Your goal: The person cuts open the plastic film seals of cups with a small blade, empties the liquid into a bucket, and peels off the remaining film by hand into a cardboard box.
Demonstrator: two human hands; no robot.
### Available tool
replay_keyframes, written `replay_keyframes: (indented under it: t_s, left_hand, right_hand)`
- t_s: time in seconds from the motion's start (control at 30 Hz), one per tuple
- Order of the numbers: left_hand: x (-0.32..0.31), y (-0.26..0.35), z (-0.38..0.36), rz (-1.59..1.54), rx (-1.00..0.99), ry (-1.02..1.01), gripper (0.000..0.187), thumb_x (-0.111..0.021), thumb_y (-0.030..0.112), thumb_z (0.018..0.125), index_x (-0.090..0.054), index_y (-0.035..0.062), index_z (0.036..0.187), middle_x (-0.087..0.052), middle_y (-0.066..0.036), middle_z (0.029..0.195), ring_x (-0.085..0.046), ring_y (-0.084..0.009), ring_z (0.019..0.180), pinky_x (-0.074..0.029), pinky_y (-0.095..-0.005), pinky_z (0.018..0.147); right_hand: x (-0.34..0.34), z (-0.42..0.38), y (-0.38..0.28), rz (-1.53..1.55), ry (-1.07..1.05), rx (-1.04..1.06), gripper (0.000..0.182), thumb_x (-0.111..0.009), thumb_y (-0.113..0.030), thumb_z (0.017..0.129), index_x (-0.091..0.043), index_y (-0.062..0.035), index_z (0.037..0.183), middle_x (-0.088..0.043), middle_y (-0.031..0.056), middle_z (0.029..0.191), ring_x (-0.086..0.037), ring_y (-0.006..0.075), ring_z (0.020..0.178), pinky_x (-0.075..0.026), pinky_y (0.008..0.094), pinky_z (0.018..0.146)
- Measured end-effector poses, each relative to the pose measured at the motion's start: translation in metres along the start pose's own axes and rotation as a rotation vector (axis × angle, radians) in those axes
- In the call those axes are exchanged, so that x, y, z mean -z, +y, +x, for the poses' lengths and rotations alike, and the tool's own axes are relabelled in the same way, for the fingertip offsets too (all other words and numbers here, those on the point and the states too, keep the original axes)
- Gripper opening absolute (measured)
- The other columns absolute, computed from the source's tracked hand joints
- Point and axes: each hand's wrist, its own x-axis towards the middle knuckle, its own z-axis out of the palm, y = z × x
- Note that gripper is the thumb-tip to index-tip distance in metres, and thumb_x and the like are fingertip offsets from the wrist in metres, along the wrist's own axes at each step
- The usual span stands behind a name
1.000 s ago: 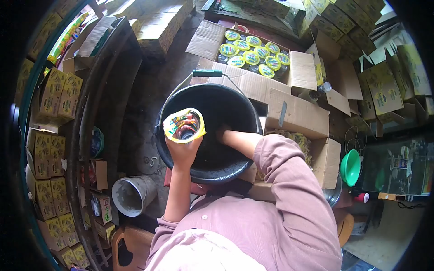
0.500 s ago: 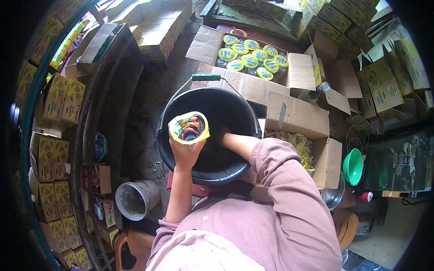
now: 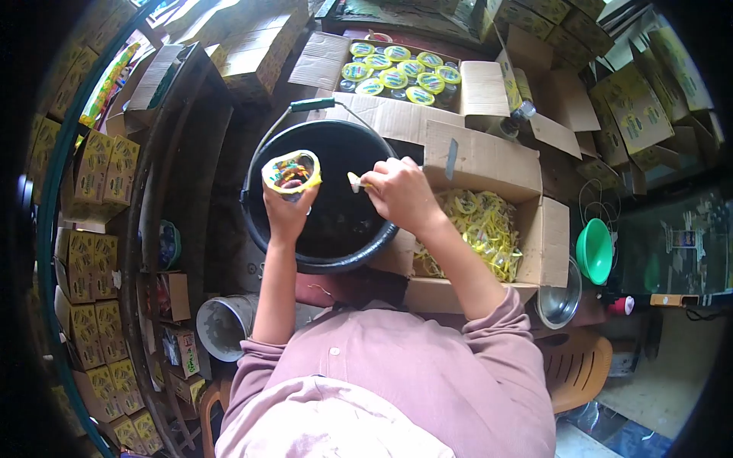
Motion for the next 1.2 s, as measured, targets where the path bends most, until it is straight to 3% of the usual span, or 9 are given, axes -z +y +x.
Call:
replay_keyframes:
  t_s: [0.1,0.23,0.37,0.4,0.47,0.53,0.67,0.87,1.2]
  left_hand:
    - [-0.001,0.012,-0.002,0.012,0.044,-0.031,0.056,-0.077,0.011,0.063,-0.044,-0.0011,0.107,-0.058,-0.012,0.093,-0.060,-0.0204,0.083,-0.048,-0.0310,0.076]
    - [0.000,0.017,-0.004,0.020,0.020,-0.159,0.054,-0.077,0.012,0.063,-0.044,0.0013,0.104,-0.060,-0.010,0.090,-0.062,-0.0193,0.082,-0.049,-0.0297,0.073]
    - [-0.003,0.016,-0.002,-0.041,-0.029,-0.206,0.056,-0.076,0.004,0.059,-0.046,0.0032,0.107,-0.062,-0.009,0.093,-0.062,-0.0183,0.087,-0.049,-0.0289,0.079]
    - [-0.002,0.013,-0.004,-0.049,-0.023,-0.228,0.058,-0.074,0.004,0.059,-0.045,0.0029,0.110,-0.061,-0.010,0.095,-0.062,-0.0195,0.090,-0.048,-0.0296,0.081]
    - [0.001,0.001,-0.006,-0.024,-0.075,-0.307,0.061,-0.073,0.004,0.059,-0.045,0.0025,0.113,-0.061,-0.010,0.096,-0.061,-0.0207,0.091,-0.048,-0.0304,0.081]
    - [0.002,0.009,-0.006,-0.075,-0.103,-0.347,0.061,-0.073,0.004,0.058,-0.045,0.0023,0.113,-0.060,-0.010,0.096,-0.061,-0.0220,0.091,-0.047,-0.0311,0.082]
    - [0.000,0.015,-0.006,-0.086,-0.138,-0.395,0.061,-0.074,0.005,0.059,-0.045,0.0035,0.113,-0.058,-0.010,0.099,-0.060,-0.0233,0.092,-0.047,-0.0321,0.082]
    - [-0.006,0.007,-0.012,0.181,-0.229,-0.373,0.068,-0.082,0.019,0.059,-0.044,0.0060,0.114,-0.056,-0.015,0.100,-0.056,-0.0333,0.095,-0.045,-0.0411,0.083]
    - [0.001,0.025,-0.003,-0.016,-0.157,-0.413,0.059,-0.080,0.013,0.057,-0.051,0.0029,0.108,-0.061,-0.011,0.097,-0.062,-0.0241,0.089,-0.049,-0.0328,0.080]
  right_hand:
    - [-0.005,-0.024,0.003,0.072,0.113,-0.095,0.006,-0.066,-0.014,0.072,-0.066,-0.0106,0.077,-0.060,0.0029,0.073,-0.058,0.0219,0.075,-0.041,0.0349,0.072]
    - [0.014,-0.065,0.009,0.236,0.414,-0.406,0.011,-0.065,-0.004,0.073,-0.068,-0.0058,0.084,-0.060,0.0082,0.067,-0.055,0.0200,0.056,-0.043,0.0309,0.054]
    - [0.011,-0.128,0.018,0.159,0.479,-0.706,0.012,-0.068,-0.004,0.073,-0.068,-0.0030,0.085,-0.062,0.0081,0.072,-0.060,0.0178,0.064,-0.049,0.0288,0.059]
    - [0.008,-0.147,0.024,-0.003,0.255,-0.692,0.023,-0.073,-0.013,0.070,-0.068,-0.0029,0.090,-0.061,0.0107,0.081,-0.061,0.0229,0.077,-0.049,0.0338,0.071]
    - [0.004,-0.151,0.009,-0.146,0.154,-0.662,0.036,-0.076,-0.023,0.068,-0.066,-0.0038,0.097,-0.059,0.0127,0.091,-0.058,0.0277,0.087,-0.047,0.0372,0.080]
    - [0.003,-0.127,0.000,0.116,0.256,-0.522,0.042,-0.076,-0.027,0.068,-0.065,-0.0033,0.101,-0.057,0.0138,0.095,-0.057,0.0290,0.088,-0.047,0.0363,0.080]
    - [0.014,-0.045,-0.031,0.374,0.405,-0.364,0.029,-0.074,-0.026,0.072,-0.060,-0.0019,0.081,-0.055,0.0097,0.075,-0.057,0.0260,0.073,-0.045,0.0358,0.065]
    - [-0.006,0.021,-0.032,0.045,0.157,-0.135,0.032,-0.066,-0.036,0.077,-0.055,-0.0060,0.071,-0.055,0.0088,0.069,-0.057,0.0270,0.066,-0.044,0.0373,0.060]
    - [-0.016,0.027,-0.018,0.184,0.105,0.097,0.025,-0.056,-0.024,0.087,-0.054,-0.0047,0.072,-0.056,0.0115,0.066,-0.057,0.0319,0.063,-0.045,0.0405,0.056]
